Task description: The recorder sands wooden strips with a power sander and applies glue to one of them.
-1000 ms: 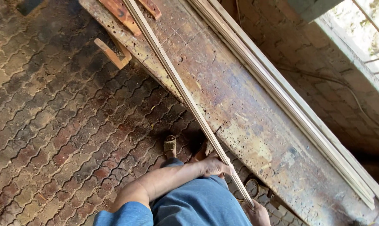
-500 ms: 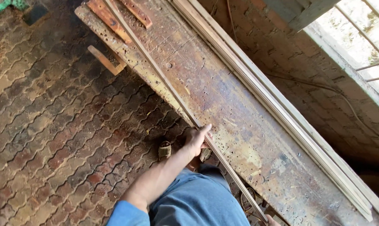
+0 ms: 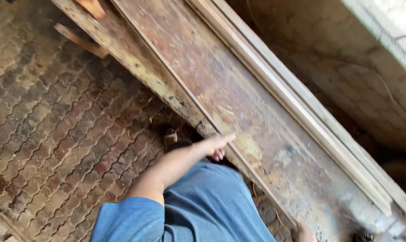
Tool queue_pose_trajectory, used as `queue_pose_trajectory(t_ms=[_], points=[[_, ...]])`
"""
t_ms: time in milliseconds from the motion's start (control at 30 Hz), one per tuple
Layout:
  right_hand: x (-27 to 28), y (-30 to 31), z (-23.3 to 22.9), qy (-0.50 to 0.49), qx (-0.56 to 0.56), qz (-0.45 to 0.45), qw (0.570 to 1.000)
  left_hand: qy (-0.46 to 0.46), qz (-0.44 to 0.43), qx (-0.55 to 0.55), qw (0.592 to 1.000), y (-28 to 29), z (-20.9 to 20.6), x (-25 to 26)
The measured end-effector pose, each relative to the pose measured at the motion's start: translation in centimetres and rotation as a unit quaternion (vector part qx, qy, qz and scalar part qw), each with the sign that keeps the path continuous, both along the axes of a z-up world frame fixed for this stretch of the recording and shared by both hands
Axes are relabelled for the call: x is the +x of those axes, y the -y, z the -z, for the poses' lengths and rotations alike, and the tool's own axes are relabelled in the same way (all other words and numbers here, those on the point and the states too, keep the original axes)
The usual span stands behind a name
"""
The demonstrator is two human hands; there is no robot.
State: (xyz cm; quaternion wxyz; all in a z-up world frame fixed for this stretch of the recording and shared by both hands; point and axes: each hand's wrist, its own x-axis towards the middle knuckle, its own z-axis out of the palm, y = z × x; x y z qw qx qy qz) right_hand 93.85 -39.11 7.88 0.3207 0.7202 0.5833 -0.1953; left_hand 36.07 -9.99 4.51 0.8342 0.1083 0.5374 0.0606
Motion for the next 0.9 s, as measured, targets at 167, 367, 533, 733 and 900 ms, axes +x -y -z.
queue_pose_trajectory(t_ms=[167, 367, 533, 733, 900], points=[[-12.2, -9.4, -0.1, -0.018, 0.068, -0.039, 0.997, -0.144, -0.032, 0.045, 0.988, -5.8, -2.2, -7.1], [-16.0, -13.4, 0.6, 0.006, 0.026, 0.057, 0.998, -0.244, -0.024, 0.113, 0.963, -8.8, -1.0, -9.6], [-13.9, -11.8, 4.0, -0.012, 0.143, -0.004, 0.990, -0.238, -0.033, 0.117, 0.964, -8.9, 0.3, -9.3], [-23.5, -17.6, -1.4, 0.064, 0.002, 0.098, 0.993, -0.189, 0.010, 0.143, 0.971, -5.5, -1.2, -10.6], [-28.9, -16.7, 0.2, 0.003, 0.213, 0.011, 0.977, -0.113, 0.132, 0.253, 0.952, 1.9, 3.7, -11.6]])
